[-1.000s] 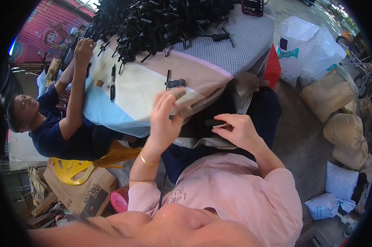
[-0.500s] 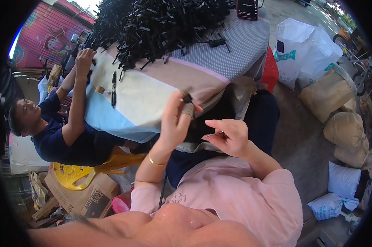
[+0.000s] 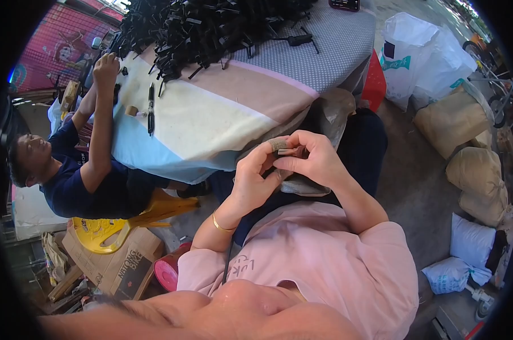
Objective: Assembling small black plastic clips by manually inserting metal components into them.
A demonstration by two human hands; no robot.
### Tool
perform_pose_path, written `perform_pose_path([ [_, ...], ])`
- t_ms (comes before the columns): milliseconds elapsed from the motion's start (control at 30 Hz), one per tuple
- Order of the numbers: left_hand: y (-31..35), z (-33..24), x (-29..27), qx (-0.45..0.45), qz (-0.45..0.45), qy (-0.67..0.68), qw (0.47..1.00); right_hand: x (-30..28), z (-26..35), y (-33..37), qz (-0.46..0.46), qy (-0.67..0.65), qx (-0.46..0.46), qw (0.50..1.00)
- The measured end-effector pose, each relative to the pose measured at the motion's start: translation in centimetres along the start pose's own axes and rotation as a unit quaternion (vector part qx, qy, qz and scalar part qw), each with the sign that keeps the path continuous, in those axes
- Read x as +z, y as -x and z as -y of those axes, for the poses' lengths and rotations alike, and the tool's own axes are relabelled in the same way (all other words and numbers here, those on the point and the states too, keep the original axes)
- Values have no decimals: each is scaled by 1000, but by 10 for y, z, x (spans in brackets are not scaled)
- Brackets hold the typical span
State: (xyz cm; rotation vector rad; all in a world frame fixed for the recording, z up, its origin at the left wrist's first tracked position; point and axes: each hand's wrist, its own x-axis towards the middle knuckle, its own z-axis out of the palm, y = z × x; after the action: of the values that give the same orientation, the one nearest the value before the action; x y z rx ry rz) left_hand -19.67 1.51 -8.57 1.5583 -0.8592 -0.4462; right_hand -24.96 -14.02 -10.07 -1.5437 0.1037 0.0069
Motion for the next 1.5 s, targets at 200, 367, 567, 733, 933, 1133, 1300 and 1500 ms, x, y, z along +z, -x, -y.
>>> perform_pose_path([
  [200,7,14,-4,-91,-57,210,972,7,2,3,1,-113,-9,994],
  [367,7,11,-5,-90,-78,196,973,8,5,5,-3,34,-49,998],
  [567,10,16,-1,-37,-93,109,989,10,1,3,-3,17,-40,999],
  [733,11,27,5,36,-120,-27,992,12,-9,6,-12,-7,-43,999],
  [933,9,15,9,2,-166,-67,984,3,6,18,-109,63,-120,985],
  [1133,13,18,8,-3,-113,-120,986,15,66,39,277,-236,-73,929],
  [1300,18,20,9,-42,-132,-87,987,51,90,32,371,-238,-105,891],
  [1500,20,8,2,-36,-105,-71,991,38,88,37,446,-251,-82,855],
])
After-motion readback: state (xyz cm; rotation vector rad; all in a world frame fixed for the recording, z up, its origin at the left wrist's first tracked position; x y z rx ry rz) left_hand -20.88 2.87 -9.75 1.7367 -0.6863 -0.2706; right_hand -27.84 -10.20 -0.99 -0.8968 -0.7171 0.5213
